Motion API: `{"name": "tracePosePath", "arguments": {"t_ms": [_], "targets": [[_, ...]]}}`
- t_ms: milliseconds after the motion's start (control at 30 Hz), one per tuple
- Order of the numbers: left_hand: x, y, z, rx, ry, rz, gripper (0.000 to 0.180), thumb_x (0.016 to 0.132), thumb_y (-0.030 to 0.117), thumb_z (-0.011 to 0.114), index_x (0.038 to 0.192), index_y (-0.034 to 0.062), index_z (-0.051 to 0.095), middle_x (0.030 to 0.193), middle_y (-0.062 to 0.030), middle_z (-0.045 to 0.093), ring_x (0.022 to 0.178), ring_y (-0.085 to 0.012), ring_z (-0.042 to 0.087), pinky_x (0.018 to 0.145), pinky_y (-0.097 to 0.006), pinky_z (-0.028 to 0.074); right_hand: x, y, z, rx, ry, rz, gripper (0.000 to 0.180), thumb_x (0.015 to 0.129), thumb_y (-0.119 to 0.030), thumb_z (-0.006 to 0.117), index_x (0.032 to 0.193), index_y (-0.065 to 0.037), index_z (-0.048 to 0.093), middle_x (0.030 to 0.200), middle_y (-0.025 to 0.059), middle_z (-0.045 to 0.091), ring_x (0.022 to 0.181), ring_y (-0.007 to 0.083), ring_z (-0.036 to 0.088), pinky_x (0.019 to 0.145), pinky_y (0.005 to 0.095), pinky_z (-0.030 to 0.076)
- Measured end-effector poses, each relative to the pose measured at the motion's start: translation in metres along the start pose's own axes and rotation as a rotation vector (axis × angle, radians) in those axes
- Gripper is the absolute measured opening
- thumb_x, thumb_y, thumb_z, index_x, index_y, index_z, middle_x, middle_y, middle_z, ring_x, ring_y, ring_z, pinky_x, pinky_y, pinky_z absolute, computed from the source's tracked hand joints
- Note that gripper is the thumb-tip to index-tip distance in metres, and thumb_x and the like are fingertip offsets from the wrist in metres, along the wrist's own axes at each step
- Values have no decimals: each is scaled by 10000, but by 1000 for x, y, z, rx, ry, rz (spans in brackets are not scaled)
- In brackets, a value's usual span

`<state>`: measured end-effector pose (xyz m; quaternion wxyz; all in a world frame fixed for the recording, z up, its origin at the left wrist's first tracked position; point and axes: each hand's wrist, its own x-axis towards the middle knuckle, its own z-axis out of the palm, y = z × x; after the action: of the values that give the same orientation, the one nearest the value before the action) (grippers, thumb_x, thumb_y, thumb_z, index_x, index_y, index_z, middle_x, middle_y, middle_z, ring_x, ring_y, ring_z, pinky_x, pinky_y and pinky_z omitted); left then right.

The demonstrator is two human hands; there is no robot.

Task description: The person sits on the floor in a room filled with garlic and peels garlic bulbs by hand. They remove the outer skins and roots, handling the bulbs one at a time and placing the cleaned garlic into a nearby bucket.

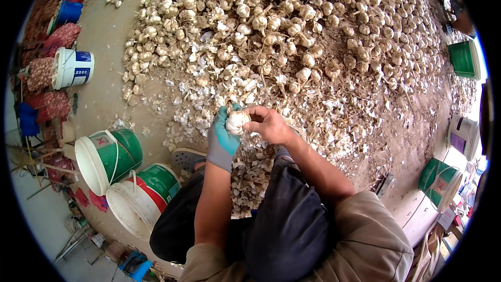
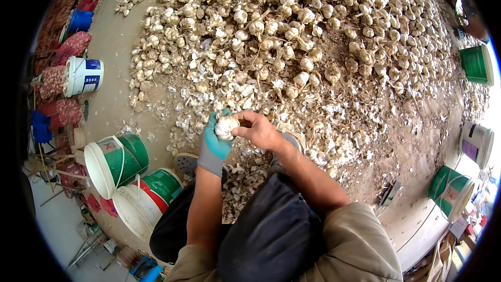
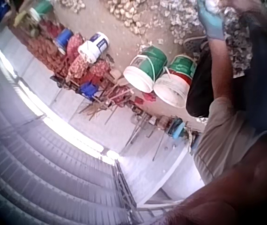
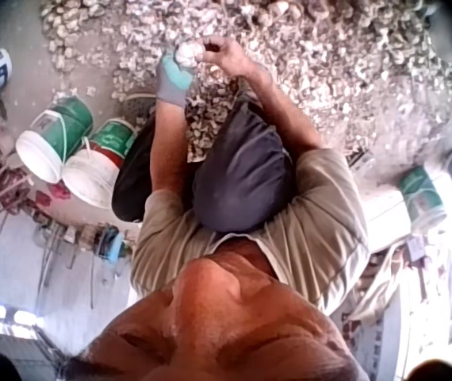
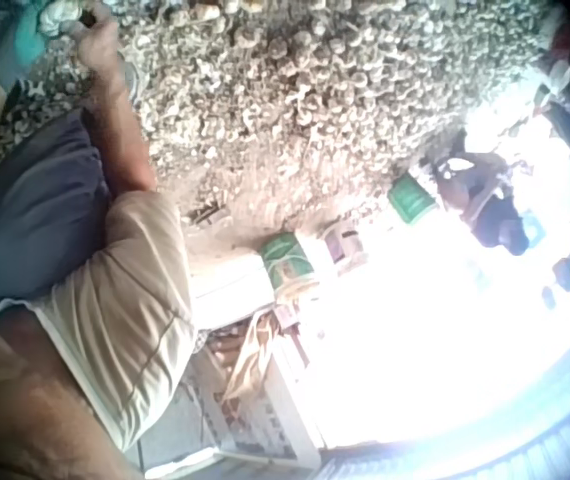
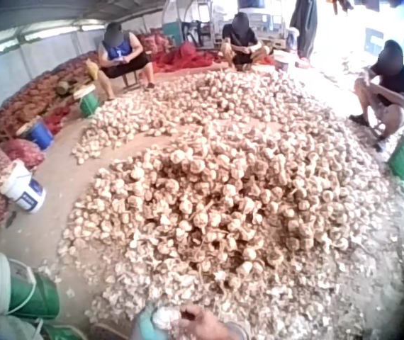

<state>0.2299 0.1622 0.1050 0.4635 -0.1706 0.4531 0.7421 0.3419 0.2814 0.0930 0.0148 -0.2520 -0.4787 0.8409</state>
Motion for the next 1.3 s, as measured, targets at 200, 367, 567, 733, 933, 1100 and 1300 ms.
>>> {"name": "tracePosePath", "arguments": {"t_ms": [200, 367, 567, 733, 933, 1100, 1300], "targets": [[-16, 8, 7, 553, -32, 422, 397, 915, 278, 643, 1182, -14, 611, 1095, -114, 632, 859, -201, 656, 737, -276, 555, 1, -22, 16, -472, 34, -37, 357, 836, -143, 751, 1113, 25, 599, 849, 78, 589, 760, 165, 584, 682, 314, 516], [-6, 3, 2, 73, 192, 286, 256, 958, 257, 581, 1034, 16, 617, 902, -79, 645, 812, -189, 624, 692, -297, 539, -5, -21, 46, -478, 171, -84, 468, 776, -201, 816, 1111, 24, 577, 974, 122, 542, 899, 205, 594, 804, 328, 529], [-17, -6, 24, -67, 4, 138, 410, 955, 353, 586, 1178, 9, 579, 955, -80, 648, 940, -203, 621, 743, -288, 525, 1, -10, 23, -156, 99, -3, 472, 827, -161, 757, 1206, 49, 569, 1026, 156, 664, 953, 218, 656, 868, 332, 554], [-22, 4, 5, 523, 166, 256, 351, 934, 279, 616, 1071, -43, 621, 967, -90, 657, 814, -168, 647, 686, -273, 531, -2, -14, 30, -373, 49, -133, 415, 817, -114, 765, 1165, 32, 594, 1022, 114, 673, 943, 188, 654, 839, 325, 560], [-9, -5, 5, -88, 124, 13, 433, 963, 377, 558, 1144, -15, 595, 986, -113, 672, 864, -222, 666, 778, -326, 557, -3, -6, 8, -119, -31, -127, 419, 802, -48, 764, 1162, -5, 555, 1045, 102, 656, 967, 202, 638, 905, 327, 547], [-24, -7, 2, 534, -24, 302, 455, 925, 320, 646, 1181, -52, 585, 1015, -100, 662, 883, -177, 646, 795, -277, 523, -1, -22, 20, -470, 63, -86, 478, 796, -54, 761, 1215, 4, 539, 1060, 150, 646, 984, 256, 643, 896, 338, 542], [-9, -8, -4, 61, 193, 49, 350, 961, 329, 558, 1028, -7, 630, 893, -87, 652, 742, -160, 618, 652, -286, 522, -10, -13, 35, -653, 60, -228, 512, 787, -51, 751, 1237, -13, 510, 1043, 153, 582, 967, 286, 614, 885, 369, 529]]}}
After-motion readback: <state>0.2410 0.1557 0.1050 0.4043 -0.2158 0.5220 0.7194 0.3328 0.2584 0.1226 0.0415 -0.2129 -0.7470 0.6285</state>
